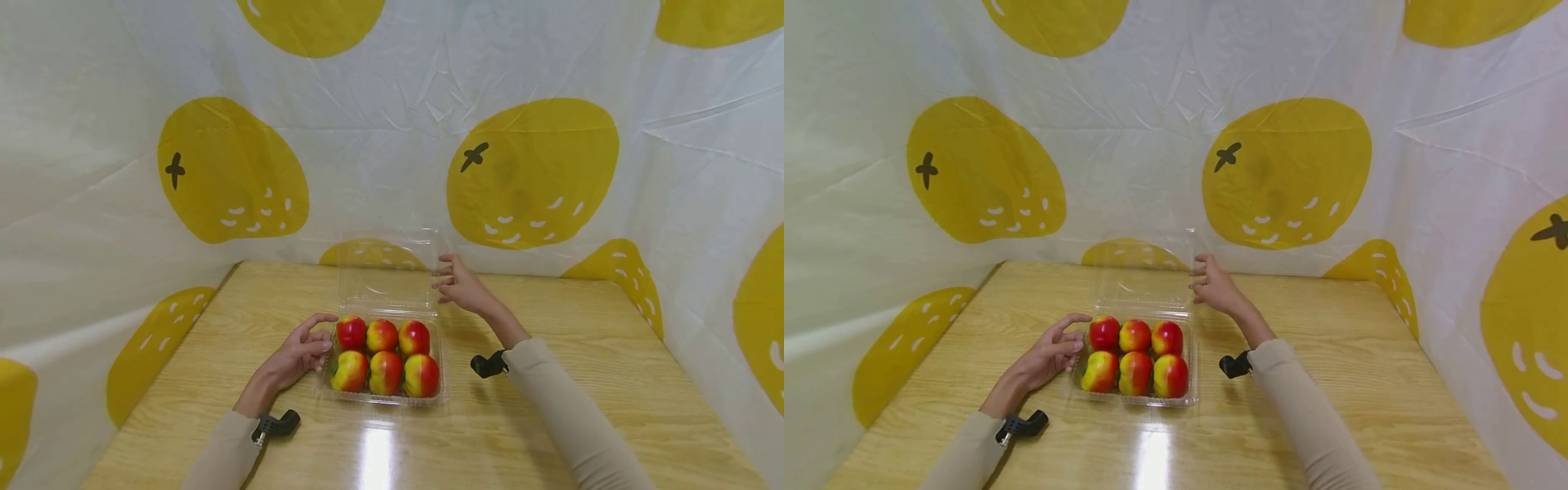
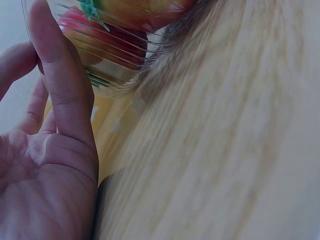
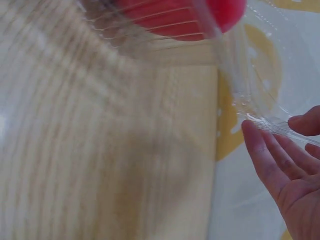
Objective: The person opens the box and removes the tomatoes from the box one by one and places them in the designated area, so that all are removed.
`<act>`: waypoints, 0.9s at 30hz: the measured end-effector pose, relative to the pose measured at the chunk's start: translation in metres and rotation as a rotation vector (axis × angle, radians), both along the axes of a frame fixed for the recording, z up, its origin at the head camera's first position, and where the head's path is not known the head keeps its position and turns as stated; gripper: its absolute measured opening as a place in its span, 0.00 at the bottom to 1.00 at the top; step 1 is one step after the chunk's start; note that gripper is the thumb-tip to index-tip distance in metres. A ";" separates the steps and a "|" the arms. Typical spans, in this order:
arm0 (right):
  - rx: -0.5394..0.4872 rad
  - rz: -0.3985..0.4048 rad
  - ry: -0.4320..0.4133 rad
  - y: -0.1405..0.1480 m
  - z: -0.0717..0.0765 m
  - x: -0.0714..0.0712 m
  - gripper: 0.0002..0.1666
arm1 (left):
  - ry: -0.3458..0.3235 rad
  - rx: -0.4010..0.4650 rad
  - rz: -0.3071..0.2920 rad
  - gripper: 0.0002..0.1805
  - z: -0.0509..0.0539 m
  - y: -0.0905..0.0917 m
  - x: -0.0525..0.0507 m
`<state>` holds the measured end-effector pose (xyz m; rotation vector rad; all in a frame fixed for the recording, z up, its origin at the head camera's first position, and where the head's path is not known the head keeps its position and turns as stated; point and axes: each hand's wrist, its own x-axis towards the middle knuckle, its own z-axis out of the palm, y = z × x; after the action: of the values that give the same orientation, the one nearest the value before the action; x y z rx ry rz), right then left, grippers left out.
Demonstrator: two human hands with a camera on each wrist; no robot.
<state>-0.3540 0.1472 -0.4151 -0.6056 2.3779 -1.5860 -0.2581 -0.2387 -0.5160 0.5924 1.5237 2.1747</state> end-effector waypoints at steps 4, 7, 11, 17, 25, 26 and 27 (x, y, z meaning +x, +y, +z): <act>-0.004 -0.015 0.008 -0.001 -0.006 0.000 0.42 | -0.002 -0.010 0.009 0.26 0.000 0.000 0.000; 0.007 -0.022 0.024 -0.002 -0.009 0.000 0.43 | 0.002 -0.011 0.008 0.27 0.000 0.000 0.001; 0.031 -0.039 0.040 -0.003 -0.012 0.000 0.45 | 0.007 -0.006 0.001 0.27 -0.001 0.000 0.000; 0.015 -0.059 0.034 -0.005 -0.016 0.002 0.48 | -0.004 -0.005 0.006 0.27 -0.001 0.000 0.000; 0.010 -0.058 0.011 -0.004 -0.022 0.000 0.48 | -0.006 -0.003 -0.006 0.27 0.002 0.001 0.001; 0.016 -0.055 0.012 -0.004 -0.023 0.000 0.47 | -0.004 -0.002 -0.009 0.27 0.002 0.001 0.001; 0.023 -0.053 0.012 -0.004 -0.024 0.000 0.47 | -0.001 -0.001 -0.014 0.28 0.001 0.000 0.001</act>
<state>-0.3539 0.1434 -0.4390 -0.5537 2.4370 -1.5790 -0.2568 -0.2382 -0.5147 0.6001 1.5157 2.1641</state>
